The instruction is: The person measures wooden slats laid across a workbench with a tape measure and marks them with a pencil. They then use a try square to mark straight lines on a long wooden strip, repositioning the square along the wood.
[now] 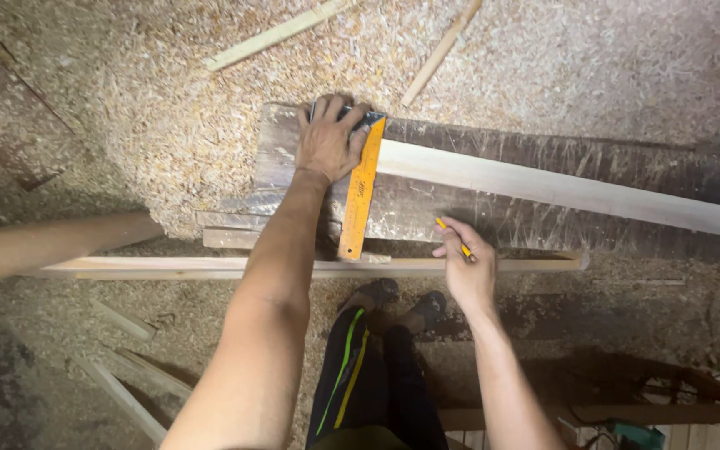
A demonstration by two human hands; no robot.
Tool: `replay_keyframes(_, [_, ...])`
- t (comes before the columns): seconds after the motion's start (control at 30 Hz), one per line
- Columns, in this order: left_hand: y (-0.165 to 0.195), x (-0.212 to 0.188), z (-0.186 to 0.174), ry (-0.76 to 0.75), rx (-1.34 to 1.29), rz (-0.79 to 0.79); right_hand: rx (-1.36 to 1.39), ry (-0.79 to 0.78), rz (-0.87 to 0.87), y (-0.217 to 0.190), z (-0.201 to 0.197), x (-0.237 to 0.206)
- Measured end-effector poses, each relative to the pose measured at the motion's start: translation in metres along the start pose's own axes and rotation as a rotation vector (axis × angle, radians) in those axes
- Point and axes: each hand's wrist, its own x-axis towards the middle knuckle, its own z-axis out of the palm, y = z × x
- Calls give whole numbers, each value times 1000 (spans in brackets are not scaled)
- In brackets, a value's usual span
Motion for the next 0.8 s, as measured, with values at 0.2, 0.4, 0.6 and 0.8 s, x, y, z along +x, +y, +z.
replay_keyframes(0.2, [-1,2,2,21,-13,15,-11,14,-40,-16,11,6])
replay_keyframes(0.4, [-5,0,4,38,2,57,73,-22,-104,-18,33,19])
replay_keyframes(0.6, [-5,3,5,28,14,69,86,-29,-100,-34,64,39])
replay_keyframes(0.8, [-10,3,8,76,27,108,46,-66,-115,-48,87,58])
